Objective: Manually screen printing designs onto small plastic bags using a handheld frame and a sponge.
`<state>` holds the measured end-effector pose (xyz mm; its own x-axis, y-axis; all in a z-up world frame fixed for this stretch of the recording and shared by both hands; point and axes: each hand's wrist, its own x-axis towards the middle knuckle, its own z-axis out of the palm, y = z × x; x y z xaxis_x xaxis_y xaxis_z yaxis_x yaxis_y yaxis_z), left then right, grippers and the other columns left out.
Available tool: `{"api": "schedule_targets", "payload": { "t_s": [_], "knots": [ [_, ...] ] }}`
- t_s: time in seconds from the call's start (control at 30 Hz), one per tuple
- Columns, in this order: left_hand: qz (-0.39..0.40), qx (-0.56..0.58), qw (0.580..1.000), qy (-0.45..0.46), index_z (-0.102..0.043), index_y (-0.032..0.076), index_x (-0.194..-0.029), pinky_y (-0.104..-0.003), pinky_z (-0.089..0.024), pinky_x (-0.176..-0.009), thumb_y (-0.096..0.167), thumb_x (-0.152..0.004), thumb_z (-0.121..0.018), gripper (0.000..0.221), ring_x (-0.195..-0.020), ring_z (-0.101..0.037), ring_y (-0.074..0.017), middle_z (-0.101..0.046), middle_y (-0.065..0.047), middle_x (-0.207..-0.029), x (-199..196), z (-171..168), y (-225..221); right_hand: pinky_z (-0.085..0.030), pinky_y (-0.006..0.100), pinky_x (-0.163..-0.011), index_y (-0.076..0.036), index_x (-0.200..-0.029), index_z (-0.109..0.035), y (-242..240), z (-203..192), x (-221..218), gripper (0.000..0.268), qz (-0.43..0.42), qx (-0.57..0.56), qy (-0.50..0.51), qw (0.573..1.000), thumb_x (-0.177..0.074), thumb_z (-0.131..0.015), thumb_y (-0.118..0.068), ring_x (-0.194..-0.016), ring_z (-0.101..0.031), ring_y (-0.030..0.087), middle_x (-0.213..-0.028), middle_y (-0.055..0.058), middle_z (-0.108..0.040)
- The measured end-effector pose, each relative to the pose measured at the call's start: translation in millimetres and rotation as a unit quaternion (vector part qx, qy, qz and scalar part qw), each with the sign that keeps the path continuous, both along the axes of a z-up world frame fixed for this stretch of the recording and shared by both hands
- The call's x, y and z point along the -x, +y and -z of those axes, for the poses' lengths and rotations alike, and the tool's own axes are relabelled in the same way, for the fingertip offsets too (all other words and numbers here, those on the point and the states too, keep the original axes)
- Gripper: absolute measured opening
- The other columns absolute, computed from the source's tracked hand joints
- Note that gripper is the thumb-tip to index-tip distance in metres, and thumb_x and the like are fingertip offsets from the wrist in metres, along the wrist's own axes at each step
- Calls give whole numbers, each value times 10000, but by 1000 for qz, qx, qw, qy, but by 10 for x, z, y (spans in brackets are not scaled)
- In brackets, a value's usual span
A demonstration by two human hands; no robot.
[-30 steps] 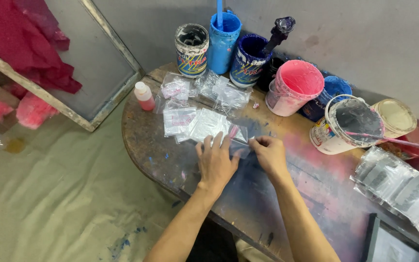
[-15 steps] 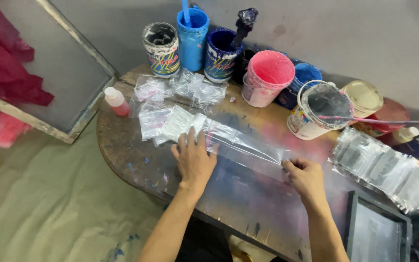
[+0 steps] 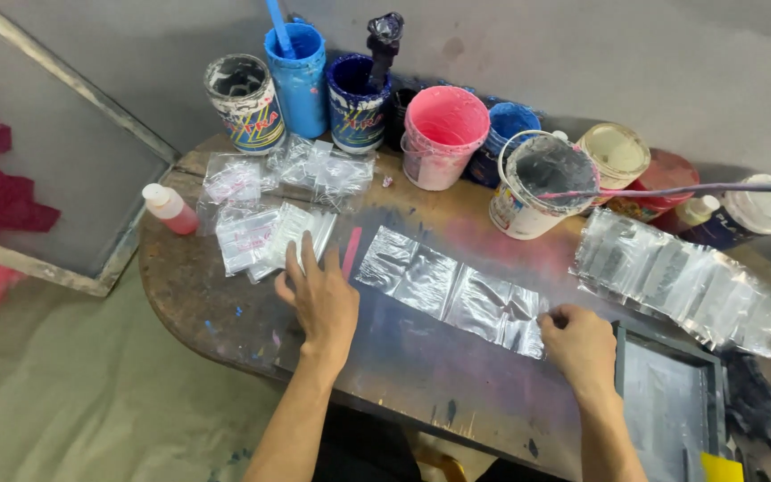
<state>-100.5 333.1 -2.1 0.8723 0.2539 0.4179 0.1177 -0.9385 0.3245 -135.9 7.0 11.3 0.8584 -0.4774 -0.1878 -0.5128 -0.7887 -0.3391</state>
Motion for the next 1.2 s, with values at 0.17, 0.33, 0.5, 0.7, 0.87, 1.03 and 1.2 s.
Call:
{"api": "schedule_targets", "payload": {
  "t_s": [0.17, 0.33, 0.5, 0.7, 0.87, 1.03, 1.2],
  "knots": [
    [94, -2, 994, -49, -693, 115, -1175, -575, -326, -975, 34, -824, -685, 360, -1402, -421, -411, -544, -195, -1417, -55, -2, -272, -615, 476, -769, -107, -1090, -800, -65, 156, 49, 293, 0, 99, -35, 994, -889, -658, -265, -905, -769, 378, -970, 147, -785],
    [285, -24, 958, 6, -671, 69, -1256, -553, -408, -1030, 255, -929, -675, 376, -1397, -455, -375, -548, -166, -1474, -119, 102, -614, -543, 452, -776, -67, -1311, -648, 205, 205, 161, 454, -58, 254, -186, 948, -895, -680, -246, -985, -661, 346, -1150, 155, -663],
    [402, 40, 912, 73, -519, -4, -1427, -580, -279, -1185, 384, -947, -675, 636, -1449, -359, -447, -447, -234, -1534, -20, 72, -926, -461, 521, -1014, -107, -1445, -550, 291, 435, 271, 654, -152, 125, -172, 965, -895, -653, -447, -1293, -567, 410, -1476, 240, -549],
    [377, 4, 915, 145, -426, 49, -1517, -596, -214, -1190, 465, -977, -595, 702, -1478, -277, -451, -365, -237, -1584, 63, 149, -889, -296, 556, -1183, -143, -1489, -502, 307, 409, 438, 741, -120, 132, -77, 981, -927, -525, -626, -1474, -401, 347, -1563, 148, -475],
    [374, -1, 914, 159, -420, 64, -1520, -602, -182, -1199, 479, -965, -607, 718, -1495, -238, -444, -327, -248, -1597, 105, 118, -826, -347, 554, -1134, -175, -1439, -557, 373, 447, 544, 715, -116, 160, -95, 976, -898, -553, -642, -1439, -449, 330, -1531, 110, -525],
    [374, -25, 916, 142, -434, 23, -1497, -574, -167, -1216, 457, -943, -628, 730, -1510, -243, -406, -337, -261, -1591, 119, 77, -858, -308, 566, -1164, -159, -1424, -569, 349, 436, 495, 683, -108, 139, -112, 978, -916, -543, -615, -1451, -426, 348, -1555, 152, -490],
    [387, -2, 917, 96, -488, 38, -1468, -611, -237, -1182, 399, -948, -636, 650, -1468, -327, -435, -443, -247, -1529, 117, 46, -981, -496, 529, -945, -62, -1353, -618, 318, 250, 412, 518, -89, 117, -193, 970, -930, -622, -362, -1179, -600, 373, -1383, 165, -624]
  ]
}}
